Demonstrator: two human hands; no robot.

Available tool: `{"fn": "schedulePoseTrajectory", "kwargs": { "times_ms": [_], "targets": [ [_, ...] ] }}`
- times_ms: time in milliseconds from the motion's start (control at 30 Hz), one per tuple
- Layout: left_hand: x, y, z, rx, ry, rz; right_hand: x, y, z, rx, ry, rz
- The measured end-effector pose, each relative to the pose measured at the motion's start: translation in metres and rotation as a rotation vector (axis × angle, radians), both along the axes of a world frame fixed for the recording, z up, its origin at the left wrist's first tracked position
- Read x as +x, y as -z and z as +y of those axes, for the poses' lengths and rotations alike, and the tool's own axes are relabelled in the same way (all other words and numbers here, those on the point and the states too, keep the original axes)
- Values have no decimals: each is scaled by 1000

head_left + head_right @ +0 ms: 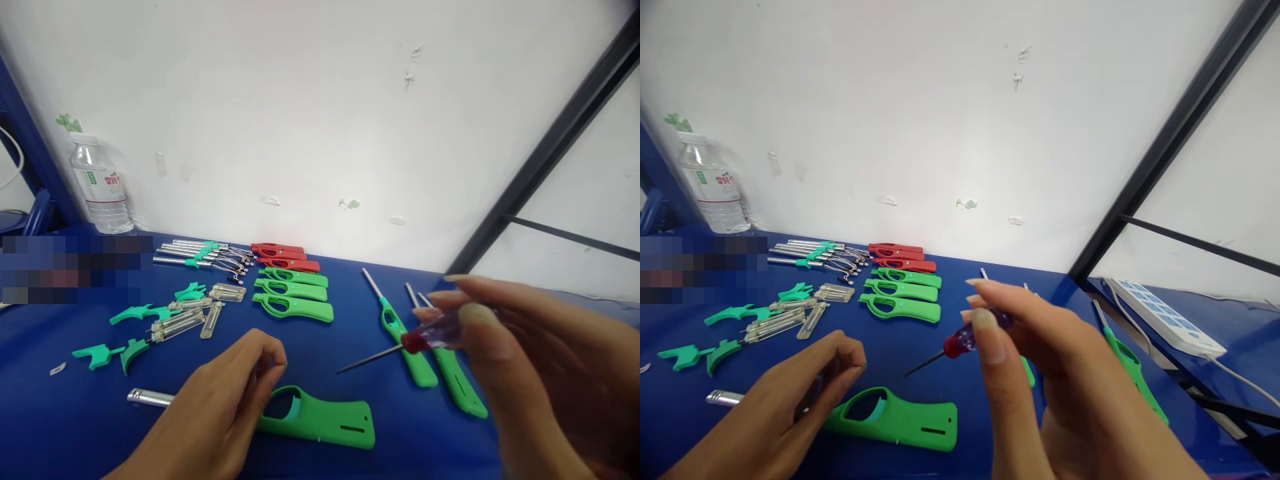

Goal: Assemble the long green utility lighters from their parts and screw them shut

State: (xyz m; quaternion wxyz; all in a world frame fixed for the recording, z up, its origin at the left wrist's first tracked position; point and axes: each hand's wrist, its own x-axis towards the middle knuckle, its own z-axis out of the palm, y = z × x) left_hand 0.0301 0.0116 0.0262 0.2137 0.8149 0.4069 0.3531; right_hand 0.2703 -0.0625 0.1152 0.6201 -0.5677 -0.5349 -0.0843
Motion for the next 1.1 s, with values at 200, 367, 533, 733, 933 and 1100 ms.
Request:
{"fn": "schedulePoseTrajectory", "kwargs": {
  "times_ms": [200,367,533,733,933,1100],
  "targets": [
    [6,7,-6,-16,100,11,-28,6,1,20,54,13],
    [1,8,-3,8,132,7,-36,7,10,54,-70,-22],
    [4,3,-6,41,159,-53,-38,8,14,25,-137,-71],
    [1,7,-5,28,167,-40,-37,9,9,12,-22,-72],
    [0,5,-7,55,156,-38,-37,9,10,19,-22,-86],
    [0,3,-6,65,142,-42,-38,10,11,28,-48,-105]
  ]
}}
